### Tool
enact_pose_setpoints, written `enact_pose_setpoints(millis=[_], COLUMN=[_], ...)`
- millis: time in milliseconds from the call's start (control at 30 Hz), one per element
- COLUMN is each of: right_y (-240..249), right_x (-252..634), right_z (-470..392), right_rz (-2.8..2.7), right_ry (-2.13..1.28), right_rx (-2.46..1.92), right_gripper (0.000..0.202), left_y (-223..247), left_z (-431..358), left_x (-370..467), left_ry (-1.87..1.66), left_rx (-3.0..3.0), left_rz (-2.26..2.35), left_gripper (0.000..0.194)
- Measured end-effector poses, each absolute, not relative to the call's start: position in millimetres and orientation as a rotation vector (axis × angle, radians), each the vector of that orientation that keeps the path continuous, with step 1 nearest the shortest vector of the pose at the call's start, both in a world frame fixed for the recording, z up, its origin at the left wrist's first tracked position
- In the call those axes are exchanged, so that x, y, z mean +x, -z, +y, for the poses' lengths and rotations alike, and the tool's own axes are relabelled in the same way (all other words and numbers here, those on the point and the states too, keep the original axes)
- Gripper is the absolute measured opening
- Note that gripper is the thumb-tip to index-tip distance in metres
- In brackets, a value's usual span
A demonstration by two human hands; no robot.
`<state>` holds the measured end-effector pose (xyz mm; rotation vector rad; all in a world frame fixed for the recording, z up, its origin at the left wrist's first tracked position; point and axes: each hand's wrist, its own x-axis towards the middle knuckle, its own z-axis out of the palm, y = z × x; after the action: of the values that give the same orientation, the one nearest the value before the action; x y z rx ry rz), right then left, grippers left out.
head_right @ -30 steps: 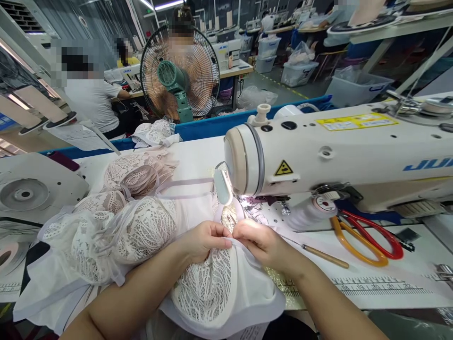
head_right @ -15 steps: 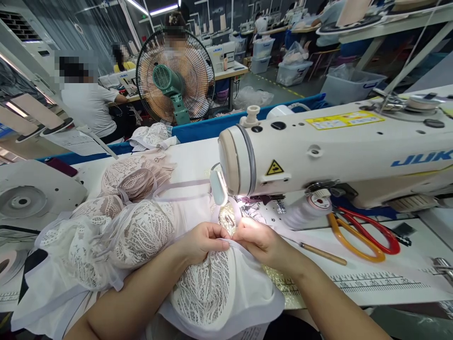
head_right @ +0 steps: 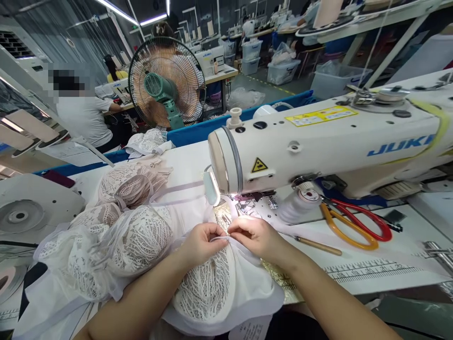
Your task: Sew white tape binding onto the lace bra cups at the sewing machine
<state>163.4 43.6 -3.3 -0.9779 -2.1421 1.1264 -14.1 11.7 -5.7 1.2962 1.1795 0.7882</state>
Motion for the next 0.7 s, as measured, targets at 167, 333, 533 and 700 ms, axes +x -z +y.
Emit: enact_pose_setpoints(millis=[167,333,533,700], right_y=[1,0,5,-6], right_x=[168,173,163,156], right_z=[42,40,40,24], right_rz=[-2.118,-2.182,-2.306,-2.270], right_ry=[-1.159,-1.121,-0.347,-0.056], right_rx=[-0.963,-0.903,-0.636,-0.533], right_gripper=[0.021,0.021,0.015,0.018], left_y=[4,8,10,6], left_z=[10,10,11,7], left_x=[-13,-13,-13,-14], left_ry=[-0.848,-0.855,-0.887,-0.955], left_rx=[1.578,1.541,1.531,1.793], left_rz=[1.330,1.338,1.321,1.316], left_gripper=[0.006,0.006,0.005,0.007])
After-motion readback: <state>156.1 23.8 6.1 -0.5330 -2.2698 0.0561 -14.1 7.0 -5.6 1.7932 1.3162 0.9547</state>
